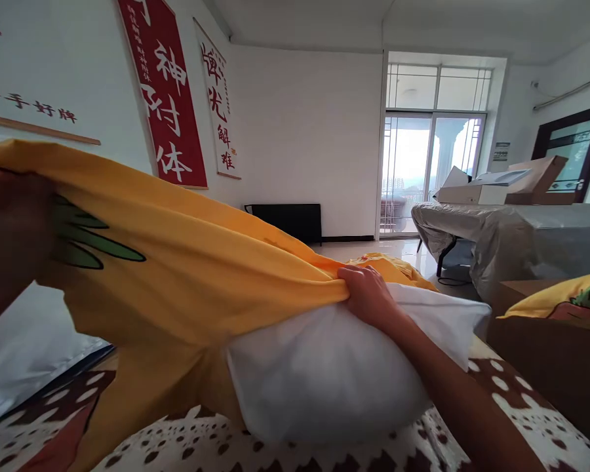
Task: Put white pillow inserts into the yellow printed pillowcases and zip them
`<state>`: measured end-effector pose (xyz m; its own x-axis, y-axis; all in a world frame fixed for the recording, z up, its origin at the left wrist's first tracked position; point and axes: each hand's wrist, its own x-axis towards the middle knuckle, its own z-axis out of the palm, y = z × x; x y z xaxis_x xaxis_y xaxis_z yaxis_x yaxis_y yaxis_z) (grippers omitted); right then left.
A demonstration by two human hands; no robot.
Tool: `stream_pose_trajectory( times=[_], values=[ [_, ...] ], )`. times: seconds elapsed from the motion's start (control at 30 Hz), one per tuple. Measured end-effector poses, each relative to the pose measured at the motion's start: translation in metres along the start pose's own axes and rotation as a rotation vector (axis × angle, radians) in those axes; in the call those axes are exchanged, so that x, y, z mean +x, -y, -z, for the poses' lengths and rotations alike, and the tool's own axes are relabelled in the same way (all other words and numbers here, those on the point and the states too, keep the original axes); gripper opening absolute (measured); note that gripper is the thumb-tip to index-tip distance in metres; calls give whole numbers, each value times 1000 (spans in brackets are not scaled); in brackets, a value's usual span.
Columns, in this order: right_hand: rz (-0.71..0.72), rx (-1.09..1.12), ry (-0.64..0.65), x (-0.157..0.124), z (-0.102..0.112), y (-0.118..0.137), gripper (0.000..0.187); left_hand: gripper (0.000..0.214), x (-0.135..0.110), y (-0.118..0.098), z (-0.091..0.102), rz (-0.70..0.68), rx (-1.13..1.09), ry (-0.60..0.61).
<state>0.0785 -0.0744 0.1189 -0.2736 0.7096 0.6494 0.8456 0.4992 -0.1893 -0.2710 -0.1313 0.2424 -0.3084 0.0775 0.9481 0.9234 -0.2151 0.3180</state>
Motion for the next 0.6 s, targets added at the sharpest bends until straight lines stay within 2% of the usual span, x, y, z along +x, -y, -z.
stream_pose_trajectory(
  times=[0.1, 0.17, 0.23, 0.3, 0.37, 0.4, 0.47, 0.5, 0.53, 0.57, 0.6],
  values=[
    [-28, -307, -163, 16, -32, -11, 13, 35, -10, -2, 1, -12, -11, -96],
    [1, -421, -240, 26, -50, -16, 19, 22, -6, 11, -8, 7, 31, -61],
    [59, -454, -306, 33, -65, -17, 23, 18, 2, 36, -22, 60, 154, 49],
    [102, -422, -354, 37, -80, -15, 22, 21, 3, 65, -37, 145, 318, 217],
    [121, -372, -381, 40, -95, -10, 21, 19, -11, 84, -46, 136, 444, 327],
    [129, -351, -384, 42, -102, -7, 21, 21, -25, 86, -48, 60, 476, 323],
    [154, -329, -373, 46, -115, -1, 22, 34, -68, 72, -47, -195, 453, 112],
    [170, -324, -365, 49, -121, 2, 23, 35, -95, 58, -46, -390, 364, 29],
    [183, -321, -357, 52, -125, 5, 23, 31, -124, 40, -46, -625, 193, 11],
    [193, -319, -349, 55, -128, 8, 22, 27, -152, 21, -47, -832, 6, 143],
    [205, -317, -341, 58, -130, 11, 21, 25, -180, 2, -51, -968, -93, 348]
  ],
)
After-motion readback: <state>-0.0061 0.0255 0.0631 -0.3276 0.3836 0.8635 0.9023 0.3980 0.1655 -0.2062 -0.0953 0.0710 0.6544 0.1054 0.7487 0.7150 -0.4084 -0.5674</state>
